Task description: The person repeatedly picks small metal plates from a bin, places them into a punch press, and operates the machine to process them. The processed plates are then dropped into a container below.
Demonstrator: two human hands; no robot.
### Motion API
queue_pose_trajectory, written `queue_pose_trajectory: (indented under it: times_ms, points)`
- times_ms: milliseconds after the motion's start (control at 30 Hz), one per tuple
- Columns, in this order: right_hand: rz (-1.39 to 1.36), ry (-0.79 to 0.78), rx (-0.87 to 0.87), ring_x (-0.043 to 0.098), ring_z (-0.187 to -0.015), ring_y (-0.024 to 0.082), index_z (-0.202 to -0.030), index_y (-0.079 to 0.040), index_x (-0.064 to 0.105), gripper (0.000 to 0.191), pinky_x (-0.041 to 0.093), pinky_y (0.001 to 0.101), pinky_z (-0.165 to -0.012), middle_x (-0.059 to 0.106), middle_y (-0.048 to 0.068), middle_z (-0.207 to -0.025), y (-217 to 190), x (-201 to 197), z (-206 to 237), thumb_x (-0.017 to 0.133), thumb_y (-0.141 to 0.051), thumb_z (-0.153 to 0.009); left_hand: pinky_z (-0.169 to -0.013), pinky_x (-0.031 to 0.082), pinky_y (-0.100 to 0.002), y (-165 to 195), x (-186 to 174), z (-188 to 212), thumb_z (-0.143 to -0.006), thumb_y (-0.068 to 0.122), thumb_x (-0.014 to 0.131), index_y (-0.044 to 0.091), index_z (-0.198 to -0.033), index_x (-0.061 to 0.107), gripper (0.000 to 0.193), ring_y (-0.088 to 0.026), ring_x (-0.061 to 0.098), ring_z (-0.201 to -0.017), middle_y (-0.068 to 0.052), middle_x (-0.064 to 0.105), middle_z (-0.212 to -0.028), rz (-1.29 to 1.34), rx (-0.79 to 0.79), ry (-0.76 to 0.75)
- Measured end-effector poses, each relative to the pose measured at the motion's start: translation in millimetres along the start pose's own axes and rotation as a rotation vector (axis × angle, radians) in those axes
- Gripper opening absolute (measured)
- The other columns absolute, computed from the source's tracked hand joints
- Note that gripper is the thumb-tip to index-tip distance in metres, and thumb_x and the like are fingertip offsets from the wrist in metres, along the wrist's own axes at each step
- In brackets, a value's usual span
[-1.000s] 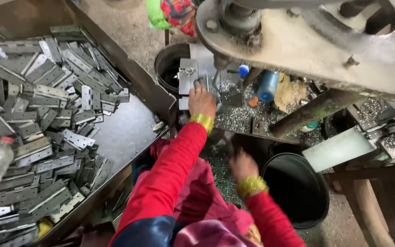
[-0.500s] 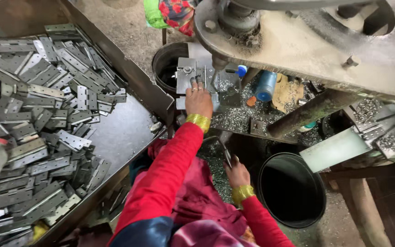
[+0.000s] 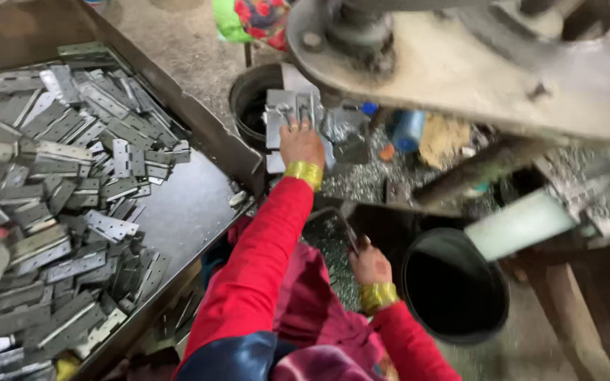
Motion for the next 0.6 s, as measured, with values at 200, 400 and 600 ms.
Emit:
queue_pose_trajectory:
  times_ms: [200, 400, 600]
  points:
    - [0.063, 0.133, -0.196, 0.073, -0.088, 0.037, -0.107, -0.009, 0.064, 0.037, 0.058, 0.0491, -0.075, 0.075, 0.018, -0.09, 1, -14, -16, 0.062, -0.043, -0.092, -0.103, 0.033, -0.044, -9, -2, 10, -0.091, 0.024, 0.054, 0.012, -0.104, 0.08, 0.031, -0.03, 0.044, -0.142, -0.006, 0.061, -0.145, 0.045, -0.023, -0.068]
    - [-0.058, 0.029, 0.032, 0.07, -0.083, 0.043, -0.124, -0.004, 0.061, 0.053, 0.056, 0.0519, -0.072, 0.072, 0.024, -0.086, 17, 24, 1, 0.064, -0.045, -0.091, -0.107, 0.031, -0.048, -11, -9, 6, -0.091, 0.023, 0.053, 0.012, -0.117, 0.075, 0.036, -0.032, 0.041, -0.142, -0.005, 0.055, -0.151, 0.044, -0.011, -0.082]
    - [0.175, 0.098, -0.053, 0.072, -0.081, 0.038, -0.114, -0.008, 0.064, 0.041, 0.057, 0.0501, -0.073, 0.074, 0.016, -0.087, -28, -42, 21, 0.063, -0.044, -0.094, -0.115, 0.028, -0.048, -15, -18, 18, -0.095, 0.028, 0.053, 0.012, -0.125, 0.071, 0.038, -0.033, 0.035, -0.15, -0.005, 0.049, -0.156, 0.065, -0.016, -0.253]
Point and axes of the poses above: each hand's wrist, its own z-axis away from the middle knuckle, its own x-axis out of the palm, y = z × x, the point moved 8 cm from there along -z, towards the middle knuckle
